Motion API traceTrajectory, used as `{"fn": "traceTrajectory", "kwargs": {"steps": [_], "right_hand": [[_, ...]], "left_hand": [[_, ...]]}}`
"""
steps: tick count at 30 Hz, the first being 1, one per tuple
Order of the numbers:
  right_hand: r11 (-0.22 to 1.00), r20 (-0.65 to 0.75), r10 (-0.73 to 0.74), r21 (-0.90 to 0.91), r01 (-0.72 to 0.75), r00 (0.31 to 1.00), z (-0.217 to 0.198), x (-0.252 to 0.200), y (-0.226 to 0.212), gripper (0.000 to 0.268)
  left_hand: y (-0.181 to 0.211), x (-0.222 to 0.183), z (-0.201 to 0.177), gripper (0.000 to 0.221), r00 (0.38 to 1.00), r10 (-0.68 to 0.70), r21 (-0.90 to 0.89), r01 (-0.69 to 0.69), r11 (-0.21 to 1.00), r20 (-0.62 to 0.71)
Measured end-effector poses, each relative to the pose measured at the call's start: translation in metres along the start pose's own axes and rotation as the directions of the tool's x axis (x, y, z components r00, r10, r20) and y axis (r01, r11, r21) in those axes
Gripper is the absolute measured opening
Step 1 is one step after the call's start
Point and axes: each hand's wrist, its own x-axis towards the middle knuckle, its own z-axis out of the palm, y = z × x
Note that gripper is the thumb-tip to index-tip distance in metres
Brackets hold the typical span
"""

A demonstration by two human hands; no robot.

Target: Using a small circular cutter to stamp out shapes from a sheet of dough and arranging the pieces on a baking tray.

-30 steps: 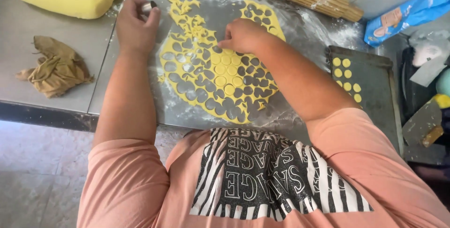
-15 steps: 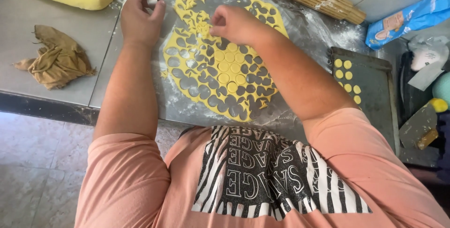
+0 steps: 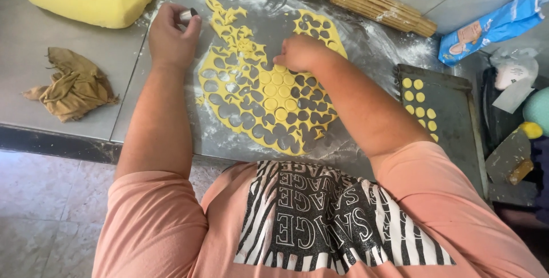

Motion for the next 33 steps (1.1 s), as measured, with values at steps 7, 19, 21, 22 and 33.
{"fn": "traceTrajectory", "kwargs": {"steps": [7,19,21,22,33], "right_hand": [[0.977,0.037,0.069,0.201,-0.075,0.997,-0.019,-0.041,-0.021,0.034],[0.771,-0.287,0.082,0.625,0.122,0.954,0.01,-0.059,0.099,0.028],[0.732,-0.426,0.252,0.671,0.116,0.869,0.019,-0.073,0.153,0.03],[0.73,-0.421,0.265,0.676,0.105,0.868,0.037,-0.055,0.204,0.03],[0.42,-0.06,0.767,0.8,-0.429,0.639,0.128,-0.154,0.376,0.039]], "left_hand": [[-0.003,0.0,-0.002,0.014,1.0,0.019,-0.011,-0.019,1.0,-0.004],[-0.09,0.033,0.013,0.017,0.909,0.382,-0.088,-0.4,0.912,-0.166],[-0.105,0.039,0.012,0.02,0.944,0.296,-0.217,-0.322,0.922,-0.147],[-0.107,0.039,0.012,0.02,0.945,0.297,-0.224,-0.321,0.92,-0.135],[-0.032,0.008,-0.01,0.018,0.977,-0.208,0.174,0.195,0.965,0.055]]}}
